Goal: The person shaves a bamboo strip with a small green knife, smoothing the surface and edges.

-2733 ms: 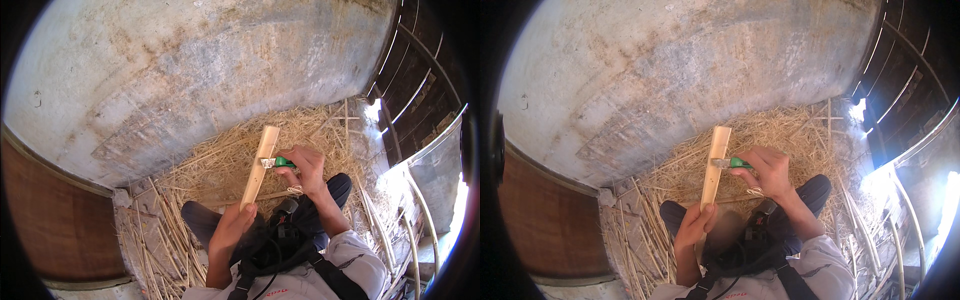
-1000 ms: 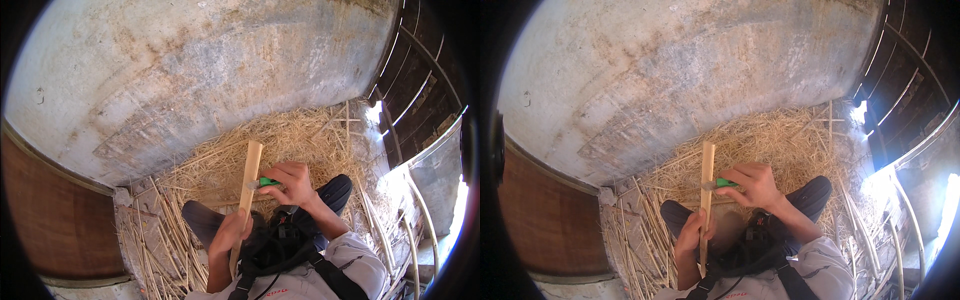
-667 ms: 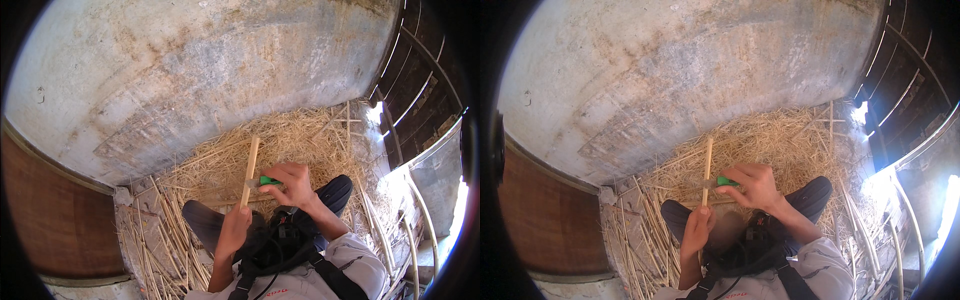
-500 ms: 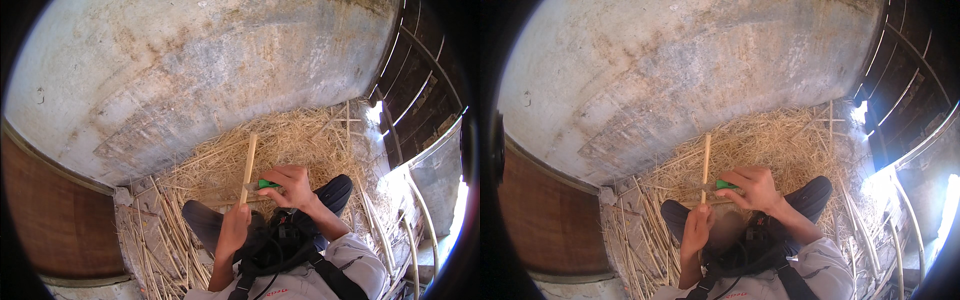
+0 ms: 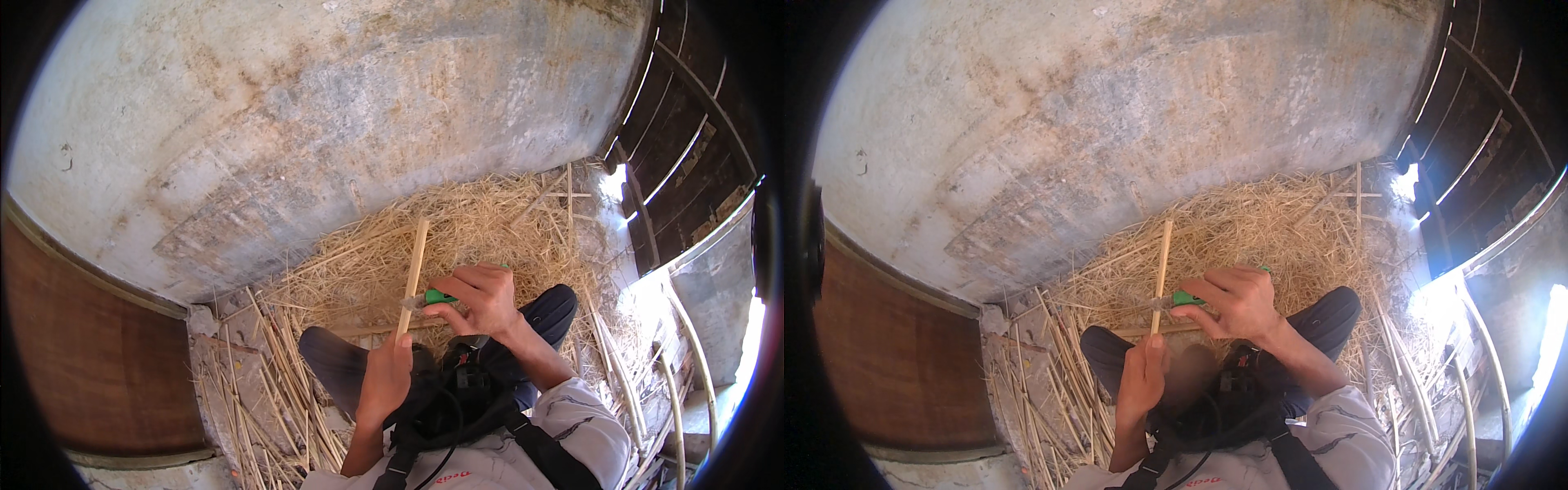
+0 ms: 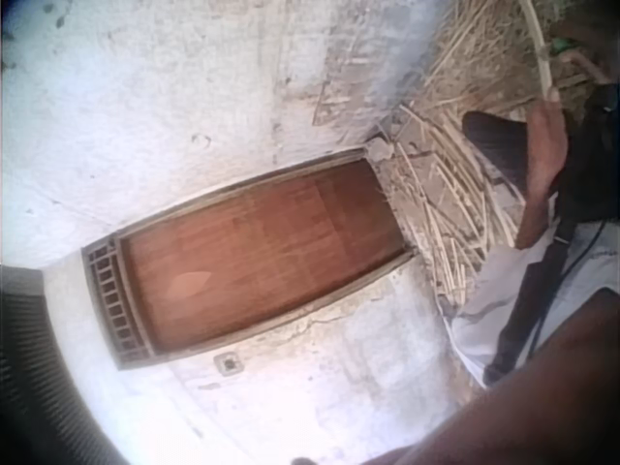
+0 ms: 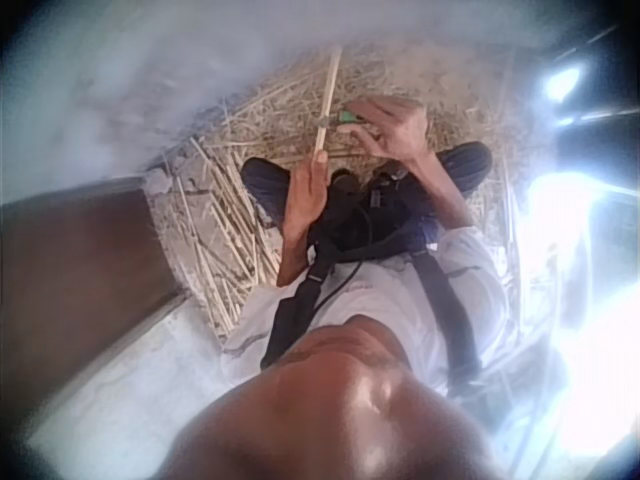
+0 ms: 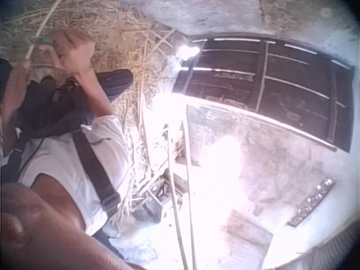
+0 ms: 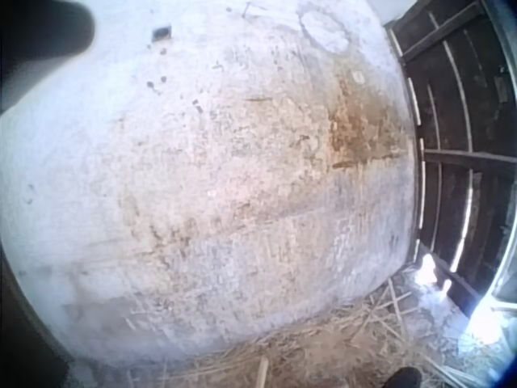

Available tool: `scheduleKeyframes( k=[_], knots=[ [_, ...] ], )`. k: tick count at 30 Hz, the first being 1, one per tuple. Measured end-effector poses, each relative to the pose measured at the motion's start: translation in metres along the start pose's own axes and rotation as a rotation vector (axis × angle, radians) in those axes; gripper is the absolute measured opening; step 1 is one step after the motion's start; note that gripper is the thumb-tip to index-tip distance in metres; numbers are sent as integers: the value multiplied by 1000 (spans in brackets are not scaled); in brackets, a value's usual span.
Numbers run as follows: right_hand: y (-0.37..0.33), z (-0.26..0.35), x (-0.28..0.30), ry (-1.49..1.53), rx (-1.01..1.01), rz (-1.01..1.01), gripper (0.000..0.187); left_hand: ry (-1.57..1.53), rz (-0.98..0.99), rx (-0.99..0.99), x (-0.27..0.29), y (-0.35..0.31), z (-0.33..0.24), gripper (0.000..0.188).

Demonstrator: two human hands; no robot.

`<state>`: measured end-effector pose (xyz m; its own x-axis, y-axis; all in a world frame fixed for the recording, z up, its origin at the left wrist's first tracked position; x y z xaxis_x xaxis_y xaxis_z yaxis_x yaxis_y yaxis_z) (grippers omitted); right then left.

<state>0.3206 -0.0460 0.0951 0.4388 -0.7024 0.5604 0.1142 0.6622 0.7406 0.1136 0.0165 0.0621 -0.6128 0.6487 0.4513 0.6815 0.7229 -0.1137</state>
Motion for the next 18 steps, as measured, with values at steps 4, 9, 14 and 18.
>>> scheduleKeyframes(
  k=[4, 9, 14, 18],
  knots=[
    [7, -24, 8, -65, -74, -109, 32, -41, -40, -69, -5, -6, 11, 50],
    [15, -24, 3, -45, -61, -128, 31, -40, -31, 35, -2, -8, 13, 49],
    [7, -49, 0, -193, -145, -304, 31, 55, -7, 58, -2, -13, 17, 37],
    [19, -107, 51, -200, -685, -369, 37, 34, 17, 1, -3, -24, 25, 37]
  ],
)
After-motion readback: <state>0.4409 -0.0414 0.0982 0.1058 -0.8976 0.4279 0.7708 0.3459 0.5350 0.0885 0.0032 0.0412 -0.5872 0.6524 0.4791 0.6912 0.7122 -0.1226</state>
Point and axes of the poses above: each hand's wrist, its own y-axis towards the middle knuckle, its own x-axis out of the back of the hand, z = x × y, the point moved 3 cm from there along y, towards the middle knuckle, and after that the axes turned 3 degrees about y, right-handed, at the moved point
